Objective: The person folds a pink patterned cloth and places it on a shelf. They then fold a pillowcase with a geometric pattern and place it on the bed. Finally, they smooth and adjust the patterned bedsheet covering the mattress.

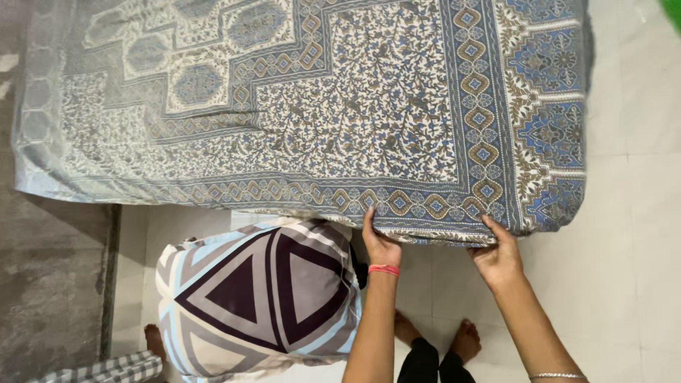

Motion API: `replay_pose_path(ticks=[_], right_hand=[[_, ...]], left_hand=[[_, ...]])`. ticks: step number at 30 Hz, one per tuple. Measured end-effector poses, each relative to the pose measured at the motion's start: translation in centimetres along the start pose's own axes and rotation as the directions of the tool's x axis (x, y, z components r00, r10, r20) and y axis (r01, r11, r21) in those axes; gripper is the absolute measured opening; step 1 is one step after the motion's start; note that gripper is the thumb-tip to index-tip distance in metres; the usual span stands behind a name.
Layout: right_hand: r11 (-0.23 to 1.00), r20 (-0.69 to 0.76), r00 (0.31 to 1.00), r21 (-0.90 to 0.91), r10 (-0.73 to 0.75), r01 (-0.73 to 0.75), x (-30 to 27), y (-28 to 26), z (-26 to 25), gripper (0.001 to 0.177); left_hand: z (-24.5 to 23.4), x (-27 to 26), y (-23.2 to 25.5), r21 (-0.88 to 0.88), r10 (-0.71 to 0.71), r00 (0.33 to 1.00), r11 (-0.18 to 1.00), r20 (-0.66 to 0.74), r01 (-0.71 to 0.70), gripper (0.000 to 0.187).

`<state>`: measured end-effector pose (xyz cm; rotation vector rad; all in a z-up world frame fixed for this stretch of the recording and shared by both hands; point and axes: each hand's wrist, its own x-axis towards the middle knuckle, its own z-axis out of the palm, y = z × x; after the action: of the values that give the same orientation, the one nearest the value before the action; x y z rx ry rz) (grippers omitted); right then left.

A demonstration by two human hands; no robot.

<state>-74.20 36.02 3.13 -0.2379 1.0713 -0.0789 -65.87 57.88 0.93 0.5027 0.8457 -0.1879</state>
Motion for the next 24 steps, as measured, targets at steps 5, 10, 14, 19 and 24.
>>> replay_pose_path(ticks=[5,10,14,19,24], right_hand=[[0.961,0.029,0.992,0.255,-0.119,0.108,0.9,-0.7,-3.5,0.032],[0.985,-0.231,0.958,-0.017,-0.172,0.172,4.7,-0.9,-12.9,0.042],[0.837,-0.540,0.704,-0.529,-0.461,0.142,5.9,0.8,-14.8,0.073],[-0.157,0.197,0.275,-0.975,-0.941,0.159,0.8,1.2,-5.9,0.087],[-0.312,0.351,0.331,-0.936,-0.876,0.165,4.9,-5.3,1.6,0.064]], left_hand=[[-3.3,0.4,-0.5,0.189,0.041,0.981,0.982,-0.188,-0.004,0.051],[-14.4,2.2,-3.2,0.489,0.076,0.912,0.860,-0.403,0.145,0.056],[-16.8,4.6,-4.3,0.576,0.012,0.845,0.736,-0.535,0.355,0.060],[-6.5,-1.6,1.0,0.939,0.497,0.797,-0.194,0.342,-0.283,0.046],[4.8,-4.2,3.1,0.569,0.117,0.597,-0.489,0.794,-0.661,0.046]])
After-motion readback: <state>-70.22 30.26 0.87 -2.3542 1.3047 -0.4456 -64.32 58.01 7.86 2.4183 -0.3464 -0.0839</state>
